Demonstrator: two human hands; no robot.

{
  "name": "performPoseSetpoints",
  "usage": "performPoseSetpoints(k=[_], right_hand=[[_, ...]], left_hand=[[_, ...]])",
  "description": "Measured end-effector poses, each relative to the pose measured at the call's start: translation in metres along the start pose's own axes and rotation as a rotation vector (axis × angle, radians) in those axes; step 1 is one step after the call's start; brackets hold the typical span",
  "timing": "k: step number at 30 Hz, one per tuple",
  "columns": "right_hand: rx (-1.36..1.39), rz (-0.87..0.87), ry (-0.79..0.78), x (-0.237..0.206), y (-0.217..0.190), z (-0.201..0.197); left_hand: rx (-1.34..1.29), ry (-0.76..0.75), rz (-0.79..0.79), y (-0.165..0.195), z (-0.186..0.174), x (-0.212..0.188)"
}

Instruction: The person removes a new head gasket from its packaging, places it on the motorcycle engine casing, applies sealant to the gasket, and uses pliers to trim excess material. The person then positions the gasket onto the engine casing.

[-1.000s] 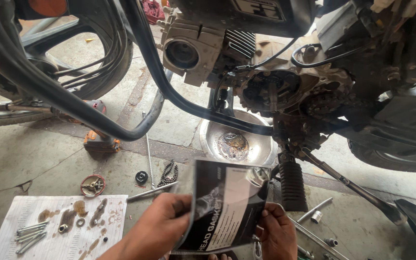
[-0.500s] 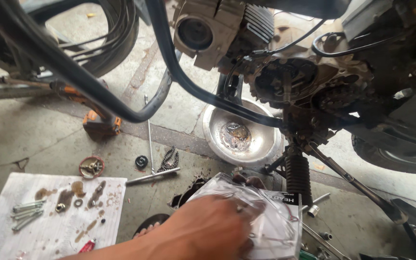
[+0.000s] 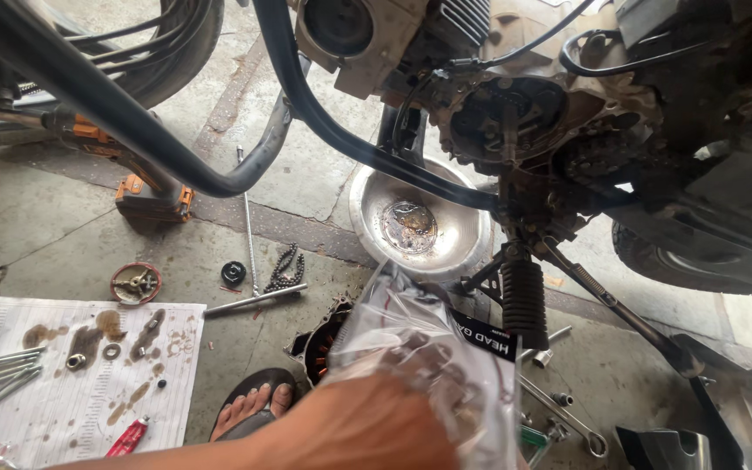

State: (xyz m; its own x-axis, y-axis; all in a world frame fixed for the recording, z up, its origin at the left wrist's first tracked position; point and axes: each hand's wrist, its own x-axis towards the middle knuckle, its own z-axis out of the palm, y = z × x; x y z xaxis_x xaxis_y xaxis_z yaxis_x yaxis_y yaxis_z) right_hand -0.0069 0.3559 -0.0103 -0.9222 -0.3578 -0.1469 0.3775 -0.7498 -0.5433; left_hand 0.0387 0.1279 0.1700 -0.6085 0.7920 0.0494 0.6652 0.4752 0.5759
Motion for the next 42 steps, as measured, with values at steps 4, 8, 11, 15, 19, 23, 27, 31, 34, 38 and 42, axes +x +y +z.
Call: performPoseSetpoints(k=[4,8,11,15,19,23,27,31,34,38,42], right_hand=[[0.013,0.002,0.019,0.012,-0.007,-0.004],[0.060,0.018,-0.048,0.011,-0.022,0.003],[-0.037,0.039,-0.154,0.002,-0.025,0.017],[-0.278,0.049,0.183,0.003,-0.021,0.034],[-0.278,0.008,0.232,-0.001,-0.016,0.035],[-0.380,-0.003,0.262,-0.010,-0.014,0.028],[-0.436,-0.027,0.293,-0.013,-0.011,0.024],[-0.392,-0.065,0.287,-0.014,-0.007,0.024],[-0.418,-0.067,0.237,-0.017,-0.008,0.024],[-0.378,-0.084,0.168,-0.020,-0.007,0.027],[-0.481,-0.027,0.176,-0.021,-0.008,0.038]], left_hand=[[0.065,0.257,0.071,-0.025,0.019,-0.032],[0.207,0.125,0.212,-0.052,0.015,-0.069],[0.376,0.155,0.215,-0.065,0.013,-0.086],[0.412,0.394,0.059,-0.075,0.016,-0.089],[-0.039,0.463,-0.241,-0.075,0.015,-0.091],[-0.384,0.503,-0.459,-0.068,0.016,-0.087],[-0.756,0.694,-0.662,-0.067,0.020,-0.081],[-1.000,0.729,-0.937,-0.076,0.027,-0.073],[-1.071,0.826,-0.852,-0.079,0.033,-0.075],[-1.150,0.831,-0.807,-0.083,0.038,-0.077],[-1.272,0.766,-0.811,-0.084,0.039,-0.075]])
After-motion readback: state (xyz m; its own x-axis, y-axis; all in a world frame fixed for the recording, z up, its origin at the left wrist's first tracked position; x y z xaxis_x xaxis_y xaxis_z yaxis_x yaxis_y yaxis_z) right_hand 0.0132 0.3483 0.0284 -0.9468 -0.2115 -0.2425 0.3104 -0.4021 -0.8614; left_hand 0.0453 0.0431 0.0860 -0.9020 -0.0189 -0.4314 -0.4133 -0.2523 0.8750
